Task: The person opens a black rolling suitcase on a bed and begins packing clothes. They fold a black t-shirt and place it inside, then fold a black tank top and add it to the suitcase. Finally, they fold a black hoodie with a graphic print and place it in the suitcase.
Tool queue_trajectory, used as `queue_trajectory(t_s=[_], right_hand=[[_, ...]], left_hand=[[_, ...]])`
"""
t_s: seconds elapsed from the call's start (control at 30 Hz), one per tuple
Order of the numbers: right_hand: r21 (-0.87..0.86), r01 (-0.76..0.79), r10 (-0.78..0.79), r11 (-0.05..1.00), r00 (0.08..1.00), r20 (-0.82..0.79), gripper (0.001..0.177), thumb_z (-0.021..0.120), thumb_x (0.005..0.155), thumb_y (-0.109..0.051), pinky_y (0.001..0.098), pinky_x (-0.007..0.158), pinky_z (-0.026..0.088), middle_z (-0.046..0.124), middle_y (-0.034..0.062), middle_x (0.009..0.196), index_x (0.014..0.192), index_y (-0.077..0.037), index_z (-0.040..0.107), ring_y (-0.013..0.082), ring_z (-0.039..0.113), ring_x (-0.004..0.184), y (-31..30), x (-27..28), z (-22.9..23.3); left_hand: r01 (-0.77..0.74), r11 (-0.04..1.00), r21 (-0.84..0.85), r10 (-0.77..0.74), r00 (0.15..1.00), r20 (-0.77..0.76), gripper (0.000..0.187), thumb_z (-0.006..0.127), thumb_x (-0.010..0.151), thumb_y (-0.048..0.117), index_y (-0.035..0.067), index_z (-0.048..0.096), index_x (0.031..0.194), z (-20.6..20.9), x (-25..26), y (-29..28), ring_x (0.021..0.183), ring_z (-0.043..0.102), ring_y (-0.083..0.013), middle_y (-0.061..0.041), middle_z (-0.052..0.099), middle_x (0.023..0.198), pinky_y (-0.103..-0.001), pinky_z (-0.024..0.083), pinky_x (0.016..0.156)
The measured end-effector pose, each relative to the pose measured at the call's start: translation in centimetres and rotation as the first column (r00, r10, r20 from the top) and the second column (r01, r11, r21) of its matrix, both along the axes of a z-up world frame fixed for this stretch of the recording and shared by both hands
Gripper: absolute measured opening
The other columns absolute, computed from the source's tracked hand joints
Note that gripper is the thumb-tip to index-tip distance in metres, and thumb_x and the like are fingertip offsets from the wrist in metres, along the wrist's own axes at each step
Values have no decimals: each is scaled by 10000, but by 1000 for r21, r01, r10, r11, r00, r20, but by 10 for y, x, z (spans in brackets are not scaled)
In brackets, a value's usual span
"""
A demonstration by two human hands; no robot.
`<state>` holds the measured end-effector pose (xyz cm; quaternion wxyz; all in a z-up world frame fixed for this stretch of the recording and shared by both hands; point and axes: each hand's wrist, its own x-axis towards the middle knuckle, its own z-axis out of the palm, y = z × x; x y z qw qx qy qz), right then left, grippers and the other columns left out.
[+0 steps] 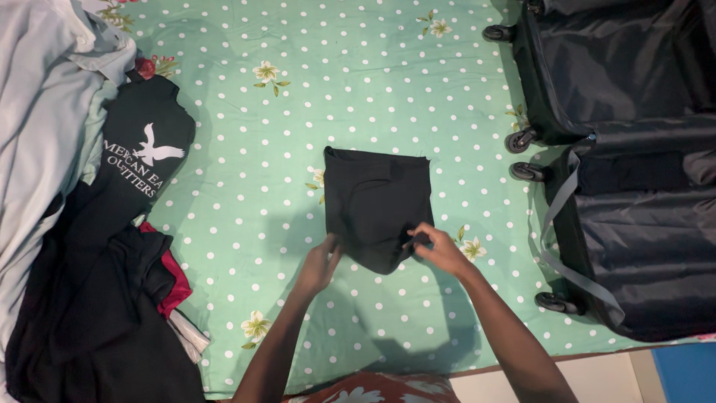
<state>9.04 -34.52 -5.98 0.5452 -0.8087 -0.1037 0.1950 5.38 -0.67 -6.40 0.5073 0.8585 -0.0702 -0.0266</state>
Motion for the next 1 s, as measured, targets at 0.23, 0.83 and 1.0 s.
queue_trajectory(t_s=[0.23, 0.83, 1.0], right_hand=[[37, 331, -331, 943, 943, -26, 172, 650, 999, -136, 267, 687, 472, 659, 19, 834, 1130, -32, 612, 77, 582, 771, -18, 57, -11], [-272, 618, -538, 738, 782, 315, 294, 674, 1000, -310, 390, 608, 515, 707, 137, 730, 1122, -45, 633, 265, 691, 629, 7, 171, -62], [-391, 636, -486, 665, 766, 421, 387, 650, 1016, -284, 458, 840, 497, 693, 176, 1006, 1347, -96, 580, 329, 667, 937, 17, 153, -44]], left_hand=[[-215, 974, 66, 223, 961, -161, 262, 504, 1080, 240, -9, 555, 1141, -21, 61, -9, 807, 671, -485, -284, 664, 816, -516, 488, 651], [-407, 897, 175, 411, 911, 12, 245, 587, 1028, 282, 70, 582, 1149, -94, 209, -17, 884, 664, -502, -264, 706, 887, -566, 504, 706], [-424, 900, 100, 430, 901, -59, 418, 632, 982, 223, 72, 493, 1346, -55, 194, -16, 981, 697, -403, -200, 710, 1075, -508, 528, 814]])
